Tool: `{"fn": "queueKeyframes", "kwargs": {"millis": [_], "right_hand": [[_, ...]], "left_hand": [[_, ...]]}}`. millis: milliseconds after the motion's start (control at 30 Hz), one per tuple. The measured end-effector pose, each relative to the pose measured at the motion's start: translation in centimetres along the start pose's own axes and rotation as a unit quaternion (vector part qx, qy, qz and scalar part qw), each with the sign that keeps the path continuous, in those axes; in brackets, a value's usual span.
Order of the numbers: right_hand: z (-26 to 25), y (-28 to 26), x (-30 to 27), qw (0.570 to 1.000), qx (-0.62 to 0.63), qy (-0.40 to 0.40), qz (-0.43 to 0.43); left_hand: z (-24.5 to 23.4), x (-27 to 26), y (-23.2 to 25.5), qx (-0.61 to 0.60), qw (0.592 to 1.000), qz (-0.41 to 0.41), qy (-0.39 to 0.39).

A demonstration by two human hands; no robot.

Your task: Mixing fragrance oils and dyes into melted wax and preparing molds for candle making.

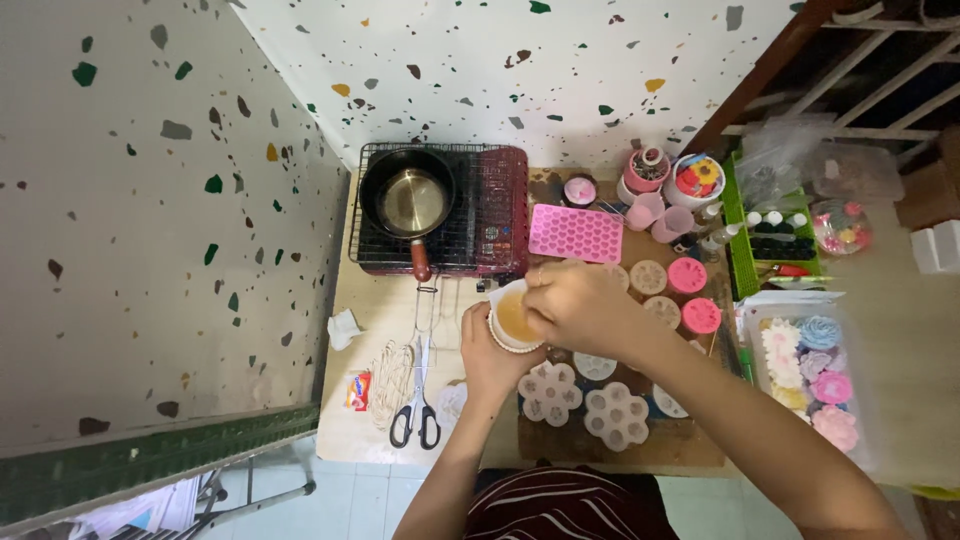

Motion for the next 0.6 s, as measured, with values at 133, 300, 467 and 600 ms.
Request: {"fn": "queueKeyframes", "kwargs": {"millis": [133, 300, 467, 600], "right_hand": [[0.4, 0.2, -0.1, 0.994, 0.094, -0.055, -0.005], [0.3, -0.1, -0.1, 0.994, 0.1, -0.045, -0.014], [0.9, 0.0, -0.4, 0.998, 0.049, -0.024, -0.012], [0.8, -0.1, -0.5, 0.999, 0.002, 0.016, -0.038]], "left_hand": [[0.1, 0.1, 0.1, -0.005, 1.0, -0.022, -0.006], [0.1, 0.1, -0.2, 0.008, 0.999, -0.034, -0.008], [0.0, 0.3, 0.0, 0.007, 0.999, -0.044, -0.013], [-0.1, 0.3, 0.2, 0.0, 0.999, -0.039, -0.009]]}}
Point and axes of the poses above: each hand's wrist, its own x-axis towards the middle knuckle, its own z-axis out of the palm, y = z × x, the point moved 3 cm from there along x, towards the middle knuckle, and after that the axes turned 2 degrees about z, right-handed, at the moved point
